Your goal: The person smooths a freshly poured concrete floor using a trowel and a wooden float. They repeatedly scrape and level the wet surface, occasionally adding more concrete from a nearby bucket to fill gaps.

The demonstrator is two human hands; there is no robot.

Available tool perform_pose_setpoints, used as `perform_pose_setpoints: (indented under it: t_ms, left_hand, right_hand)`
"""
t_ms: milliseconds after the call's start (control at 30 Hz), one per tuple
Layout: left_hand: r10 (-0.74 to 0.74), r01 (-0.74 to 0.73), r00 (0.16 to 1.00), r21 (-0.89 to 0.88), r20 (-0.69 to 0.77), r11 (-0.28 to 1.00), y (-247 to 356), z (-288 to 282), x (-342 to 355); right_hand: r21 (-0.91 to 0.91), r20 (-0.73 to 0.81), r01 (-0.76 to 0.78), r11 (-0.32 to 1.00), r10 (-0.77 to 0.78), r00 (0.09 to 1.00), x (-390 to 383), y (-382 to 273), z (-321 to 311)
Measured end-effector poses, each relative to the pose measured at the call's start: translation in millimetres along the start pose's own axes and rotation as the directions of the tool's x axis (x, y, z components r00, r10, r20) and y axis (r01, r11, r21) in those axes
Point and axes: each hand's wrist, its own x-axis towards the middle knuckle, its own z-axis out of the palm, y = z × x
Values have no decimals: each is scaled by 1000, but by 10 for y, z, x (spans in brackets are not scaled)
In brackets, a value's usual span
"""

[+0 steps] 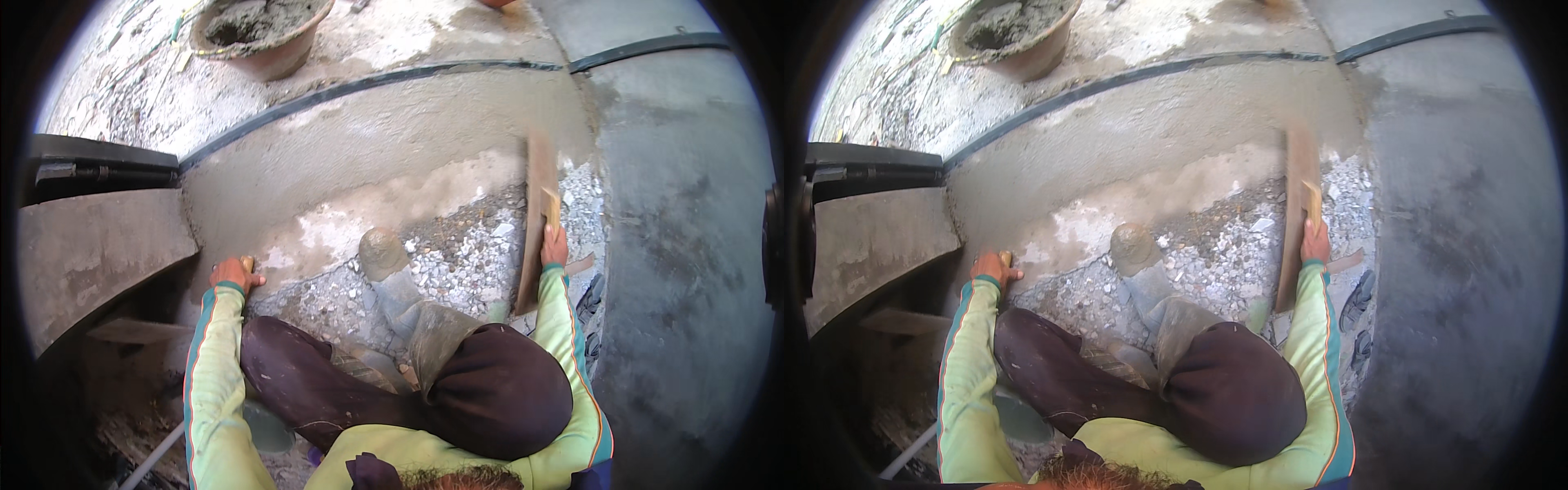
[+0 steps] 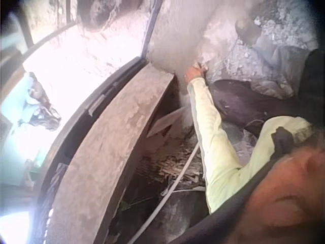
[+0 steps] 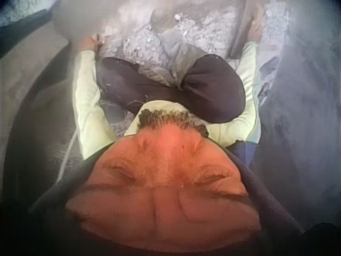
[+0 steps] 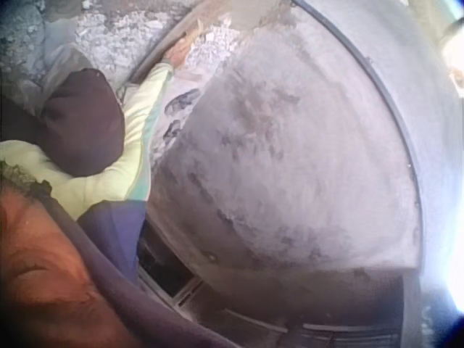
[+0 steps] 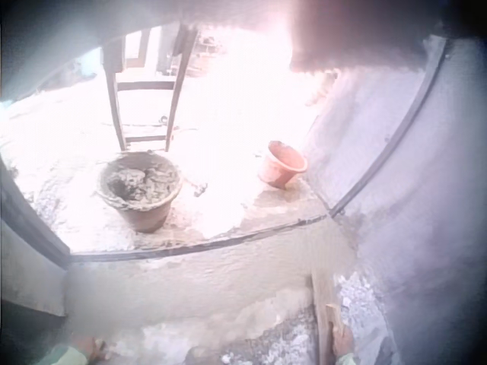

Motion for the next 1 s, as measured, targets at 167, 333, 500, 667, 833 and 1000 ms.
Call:
perform_pose_setpoints:
  t_ms: [167,333,500,667,833,1000]
  left_hand:
    - [-7,7,1000,-11,13,1000,-42,-28,-58]
    - [68,-71,997,-67,-46,995,-36,-95,-213]
    - [29,-36,998,-163,-50,986,-108,-2,-165]
    - [39,-62,990,-174,-133,983,-111,131,-140]
    - [-65,48,993,-170,-96,984,71,28,-340]
    - [-91,69,974,-111,-208,991,93,190,-363]
  right_hand:
    - [279,-89,-266,923,301,950,-519,182,-381]
    - [347,7,-205,915,217,976,-512,21,-877]
    - [130,-59,161,978,-154,986,58,-595,-1106]
    - [-56,236,232,971,-213,948,254,-1125,-516]
    - [123,283,419,900,-436,854,267,-1155,188]
    - [88,205,77,993,-94,974,880,-938,167]
